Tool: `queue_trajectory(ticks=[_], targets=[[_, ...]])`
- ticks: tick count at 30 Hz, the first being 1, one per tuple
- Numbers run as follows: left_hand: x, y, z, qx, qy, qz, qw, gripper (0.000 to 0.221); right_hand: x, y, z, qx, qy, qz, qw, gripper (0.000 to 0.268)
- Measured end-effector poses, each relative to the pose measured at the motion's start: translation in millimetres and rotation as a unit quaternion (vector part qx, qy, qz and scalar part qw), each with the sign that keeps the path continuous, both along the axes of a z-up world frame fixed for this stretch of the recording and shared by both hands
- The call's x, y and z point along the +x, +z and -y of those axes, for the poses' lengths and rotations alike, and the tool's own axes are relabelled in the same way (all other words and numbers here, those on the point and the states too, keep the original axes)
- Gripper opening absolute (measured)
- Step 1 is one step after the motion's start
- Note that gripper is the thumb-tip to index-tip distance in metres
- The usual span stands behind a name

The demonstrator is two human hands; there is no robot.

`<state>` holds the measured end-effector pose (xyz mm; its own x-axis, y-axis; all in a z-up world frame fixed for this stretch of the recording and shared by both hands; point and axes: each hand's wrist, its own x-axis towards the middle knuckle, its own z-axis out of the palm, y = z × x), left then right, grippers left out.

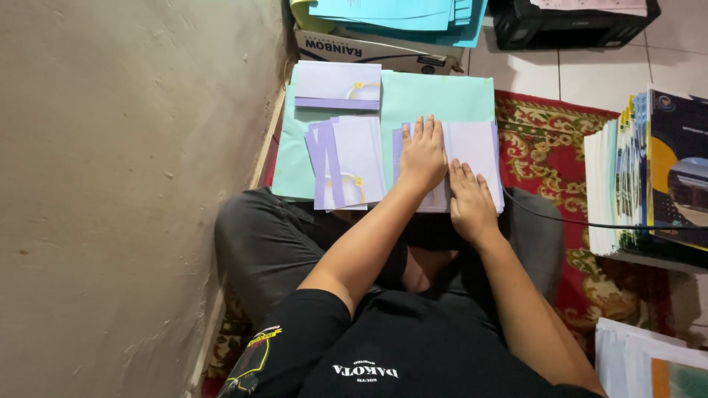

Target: Folding printed paper sheets into booklets and stacking them on the floor.

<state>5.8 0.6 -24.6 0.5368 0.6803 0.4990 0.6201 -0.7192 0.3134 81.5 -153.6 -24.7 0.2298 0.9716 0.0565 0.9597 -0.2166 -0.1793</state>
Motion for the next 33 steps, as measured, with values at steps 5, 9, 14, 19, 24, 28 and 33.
queue_trajectory(ticks=[5, 9, 14, 19, 24, 28, 33], targets=[[-2.6, 7.1, 2.0, -0.014, -0.002, 0.002, 1.0, 0.058, 30.1, 5.0, -50.7, -0.013, -0.005, -0.012, 1.0, 0.071], [1.0, 1.2, -1.2, -0.013, 0.003, -0.004, 1.0, 0.06, 54.9, 0.6, -94.7, 0.027, -0.011, 0.019, 0.999, 0.066], [0.9, 0.7, -1.6, -0.02, 0.005, -0.007, 1.0, 0.06, 30.9, 4.6, -59.9, 0.047, -0.026, 0.034, 0.998, 0.062], [-7.5, 18.6, 6.8, -0.024, -0.003, -0.025, 0.999, 0.06, 5.0, 12.6, -9.5, 0.055, -0.031, 0.054, 0.997, 0.059], [-5.7, 19.1, 7.5, -0.026, -0.113, -0.111, 0.987, 0.06, 7.7, 6.2, -8.4, 0.083, -0.023, 0.078, 0.993, 0.06], [-1.0, 25.8, 2.3, -0.049, -0.1, -0.127, 0.986, 0.061, 5.4, 12.4, -11.1, 0.072, -0.033, 0.055, 0.995, 0.062], [-12.0, 23.1, 20.6, -0.076, -0.081, -0.107, 0.988, 0.059, 3.6, 18.4, -9.4, 0.052, -0.038, 0.037, 0.997, 0.061]])
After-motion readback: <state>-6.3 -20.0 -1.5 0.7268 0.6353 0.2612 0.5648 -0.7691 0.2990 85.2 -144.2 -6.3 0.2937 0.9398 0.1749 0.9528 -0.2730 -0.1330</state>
